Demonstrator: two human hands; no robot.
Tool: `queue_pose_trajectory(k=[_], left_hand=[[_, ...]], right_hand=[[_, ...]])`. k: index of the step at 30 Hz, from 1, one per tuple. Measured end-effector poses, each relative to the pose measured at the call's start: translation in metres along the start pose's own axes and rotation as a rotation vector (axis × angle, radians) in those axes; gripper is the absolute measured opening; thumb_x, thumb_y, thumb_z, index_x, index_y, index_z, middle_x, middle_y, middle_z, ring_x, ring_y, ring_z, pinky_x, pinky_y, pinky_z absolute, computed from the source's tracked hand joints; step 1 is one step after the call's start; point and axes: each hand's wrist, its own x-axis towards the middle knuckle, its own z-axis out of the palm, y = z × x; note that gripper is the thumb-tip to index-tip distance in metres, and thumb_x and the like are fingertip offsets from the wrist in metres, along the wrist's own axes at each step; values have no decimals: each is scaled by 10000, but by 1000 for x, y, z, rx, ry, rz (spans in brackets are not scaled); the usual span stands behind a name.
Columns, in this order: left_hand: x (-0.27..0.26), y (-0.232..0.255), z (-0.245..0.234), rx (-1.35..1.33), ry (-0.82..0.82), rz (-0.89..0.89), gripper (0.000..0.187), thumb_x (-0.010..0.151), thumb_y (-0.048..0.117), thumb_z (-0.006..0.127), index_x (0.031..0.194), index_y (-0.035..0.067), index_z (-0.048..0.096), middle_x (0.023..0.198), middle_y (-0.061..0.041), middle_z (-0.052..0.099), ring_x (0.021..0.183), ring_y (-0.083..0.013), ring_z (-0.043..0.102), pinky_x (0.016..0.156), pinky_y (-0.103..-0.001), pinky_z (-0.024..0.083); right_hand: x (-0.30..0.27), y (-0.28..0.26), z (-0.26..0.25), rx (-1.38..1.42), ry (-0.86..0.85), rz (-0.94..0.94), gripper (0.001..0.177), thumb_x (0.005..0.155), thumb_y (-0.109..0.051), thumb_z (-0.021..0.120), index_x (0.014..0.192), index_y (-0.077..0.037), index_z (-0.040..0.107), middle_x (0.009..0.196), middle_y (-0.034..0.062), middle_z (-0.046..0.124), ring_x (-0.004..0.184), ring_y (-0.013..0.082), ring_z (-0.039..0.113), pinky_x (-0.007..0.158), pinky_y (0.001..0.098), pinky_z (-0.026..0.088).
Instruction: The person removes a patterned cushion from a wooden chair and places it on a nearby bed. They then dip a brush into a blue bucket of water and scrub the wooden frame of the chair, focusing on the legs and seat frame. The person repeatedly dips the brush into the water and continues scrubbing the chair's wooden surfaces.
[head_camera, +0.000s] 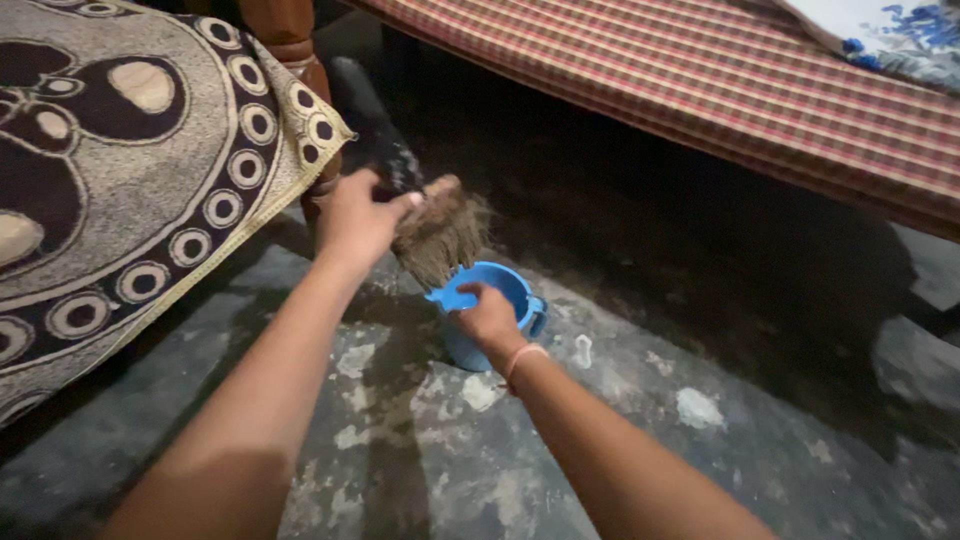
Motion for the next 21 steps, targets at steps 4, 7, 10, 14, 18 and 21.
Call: queue_pose_trajectory(k=[4,7,10,14,18,21], left_hand=[[-28,43,-31,-404,-53,-475,353,848,252,809,1158,116,707,1079,-92,749,890,-310,788,546,-386,627],[-41,45,-26,-566,-18,-644,430,837,168,782,1243,136,643,1151,-99,710,913,-304,768,550,-400,608],[-46,27,-3,-706,-2,-711,556,845,124,758,1343,133,510,1234,-110,637,928,-327,739,550,-453,617],[-48,6,37,-809,-22,-737,547,886,100,715,1358,100,439,1207,-163,627,886,-350,737,553,-466,621],[-57,9,67,-803,-33,-791,520,880,99,711,1313,112,425,1127,-217,661,801,-333,719,544,-448,653],[-67,19,82,-717,-61,-814,354,838,89,768,1150,17,615,1055,-198,750,713,-256,749,552,-366,653]], right_hand=[[-21,6,8,-59,-90,95,474,753,-327,832,1155,-92,743,1124,211,735,1089,331,707,970,388,538],[-27,-1,4,-69,-42,95,440,747,-275,812,1138,-84,749,1116,220,745,1081,341,721,968,398,550],[-39,-15,-10,-137,137,121,373,747,-227,778,1104,-119,785,1147,219,731,1099,379,692,986,425,533],[-44,-18,-31,-183,197,230,365,761,-166,720,1120,-153,785,1201,233,676,1124,419,649,1010,453,505],[-40,4,-28,-158,101,226,358,768,-194,753,1116,-111,768,1242,283,608,1197,445,569,1038,457,465],[-40,16,-23,-159,33,102,318,819,-180,661,1100,-102,788,1174,271,730,1234,444,587,1089,454,469]])
